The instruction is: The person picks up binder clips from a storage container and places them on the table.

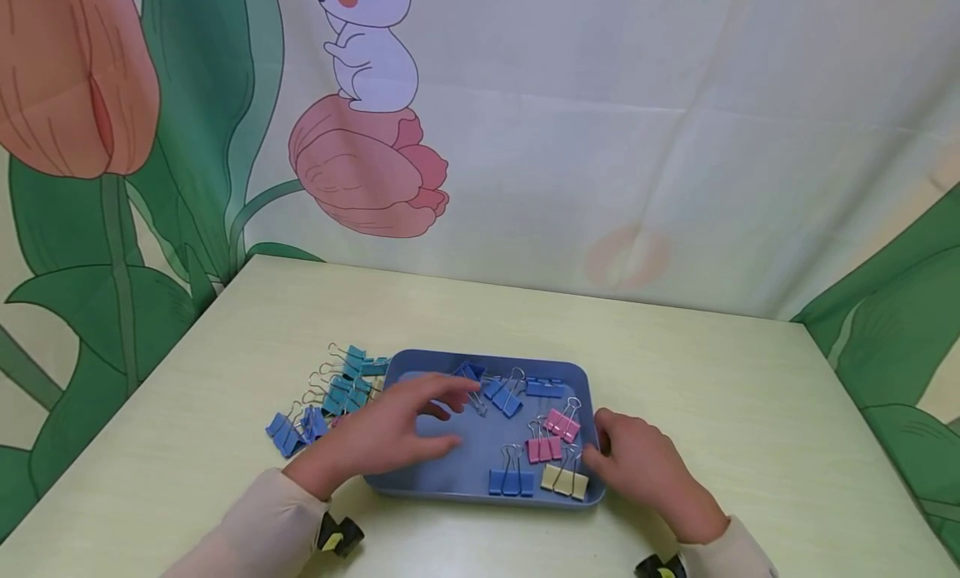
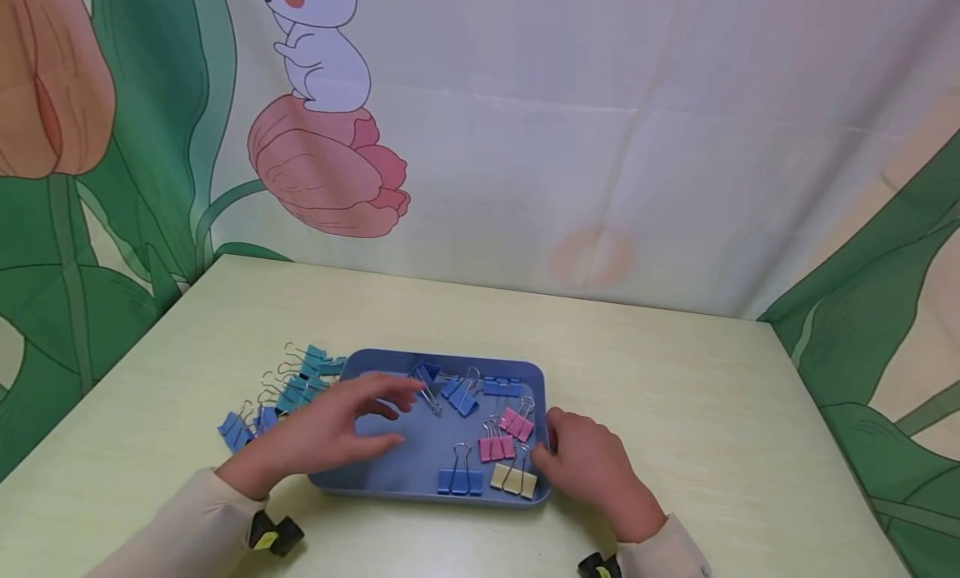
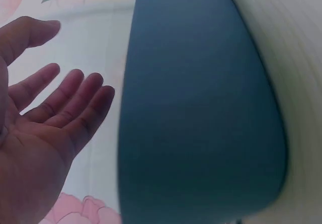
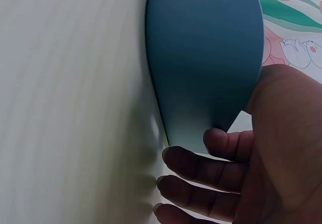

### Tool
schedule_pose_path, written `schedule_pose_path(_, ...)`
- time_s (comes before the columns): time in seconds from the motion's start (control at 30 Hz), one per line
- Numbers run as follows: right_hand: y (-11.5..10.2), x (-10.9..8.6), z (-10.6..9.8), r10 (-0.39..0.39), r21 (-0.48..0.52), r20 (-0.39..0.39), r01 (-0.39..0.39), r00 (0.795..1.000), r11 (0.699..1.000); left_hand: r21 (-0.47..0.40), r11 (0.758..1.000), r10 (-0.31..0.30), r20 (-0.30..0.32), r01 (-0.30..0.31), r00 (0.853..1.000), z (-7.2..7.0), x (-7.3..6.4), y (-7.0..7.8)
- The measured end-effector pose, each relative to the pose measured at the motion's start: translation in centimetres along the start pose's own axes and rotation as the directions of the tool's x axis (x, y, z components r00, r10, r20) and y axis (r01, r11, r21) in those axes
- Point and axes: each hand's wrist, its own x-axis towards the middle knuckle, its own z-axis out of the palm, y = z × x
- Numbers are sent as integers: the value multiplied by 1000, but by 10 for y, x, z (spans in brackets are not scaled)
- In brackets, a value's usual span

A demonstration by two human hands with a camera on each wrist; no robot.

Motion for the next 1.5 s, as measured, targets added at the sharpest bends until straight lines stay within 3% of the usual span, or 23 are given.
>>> schedule_pose_path(0.17,-1,0,-1,2,3,3,-2,1000,1000,-137,990,36,24,-33,999,6,7,-2)
schedule_pose_path(0.63,-1,0,-1,2,1,4,-2,1000,1000,-285,958,10,101,19,995,29,22,3)
schedule_pose_path(0.87,-1,0,-2,1,1,4,-1,1000,1000,-236,969,-47,112,72,993,42,31,9)
schedule_pose_path(1.23,-2,-1,-3,2,7,12,-2,1000,1000,-104,990,-85,99,95,991,58,44,18)
schedule_pose_path(1.5,-1,-1,-2,-3,4,9,3,1000,1000,-16,991,-134,78,135,988,65,48,19)
